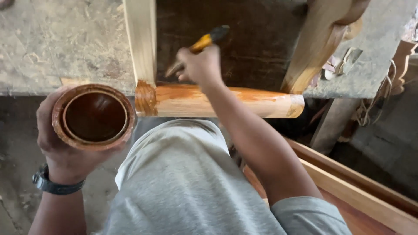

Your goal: Applying varnish to a wooden furniture frame using a paintbrush.

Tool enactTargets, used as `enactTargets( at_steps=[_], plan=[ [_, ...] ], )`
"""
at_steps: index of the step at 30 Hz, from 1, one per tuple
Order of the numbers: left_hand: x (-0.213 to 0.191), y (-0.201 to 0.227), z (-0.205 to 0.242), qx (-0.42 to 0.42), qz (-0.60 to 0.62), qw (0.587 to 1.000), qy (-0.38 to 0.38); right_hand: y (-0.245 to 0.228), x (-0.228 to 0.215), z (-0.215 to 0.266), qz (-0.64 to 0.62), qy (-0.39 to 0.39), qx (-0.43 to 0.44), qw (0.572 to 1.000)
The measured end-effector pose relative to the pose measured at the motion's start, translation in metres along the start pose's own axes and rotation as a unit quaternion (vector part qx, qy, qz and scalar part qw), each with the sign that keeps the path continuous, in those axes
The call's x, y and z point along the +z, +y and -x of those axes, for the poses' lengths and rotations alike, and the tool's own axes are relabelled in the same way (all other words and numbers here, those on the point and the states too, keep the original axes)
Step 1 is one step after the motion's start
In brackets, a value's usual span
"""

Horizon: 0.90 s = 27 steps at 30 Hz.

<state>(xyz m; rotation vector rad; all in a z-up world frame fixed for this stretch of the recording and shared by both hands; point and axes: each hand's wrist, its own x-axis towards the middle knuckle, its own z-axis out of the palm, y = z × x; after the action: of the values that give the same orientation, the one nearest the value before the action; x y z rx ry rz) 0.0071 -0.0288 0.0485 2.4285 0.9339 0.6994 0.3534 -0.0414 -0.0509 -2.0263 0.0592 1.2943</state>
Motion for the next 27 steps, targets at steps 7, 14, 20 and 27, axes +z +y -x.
enactTargets(
  at_steps=[7,14,20,27],
  plan=[
    [-0.002,0.006,-0.007,-0.013,0.029,1.0,-0.001,0.009,0.0,-0.005,-0.111,-0.096,0.124,0.981],
    [0.012,0.001,-0.012,-0.039,0.104,0.994,0.012,0.008,0.002,-0.006,-0.031,-0.045,0.069,0.996],
    [0.01,0.001,-0.013,-0.062,0.111,0.992,0.024,0.008,-0.087,-0.025,0.229,-0.067,0.089,0.967],
    [0.015,-0.018,-0.01,-0.142,0.173,0.974,0.038,0.058,-0.254,-0.158,0.901,-0.231,-0.254,0.266]
  ],
)
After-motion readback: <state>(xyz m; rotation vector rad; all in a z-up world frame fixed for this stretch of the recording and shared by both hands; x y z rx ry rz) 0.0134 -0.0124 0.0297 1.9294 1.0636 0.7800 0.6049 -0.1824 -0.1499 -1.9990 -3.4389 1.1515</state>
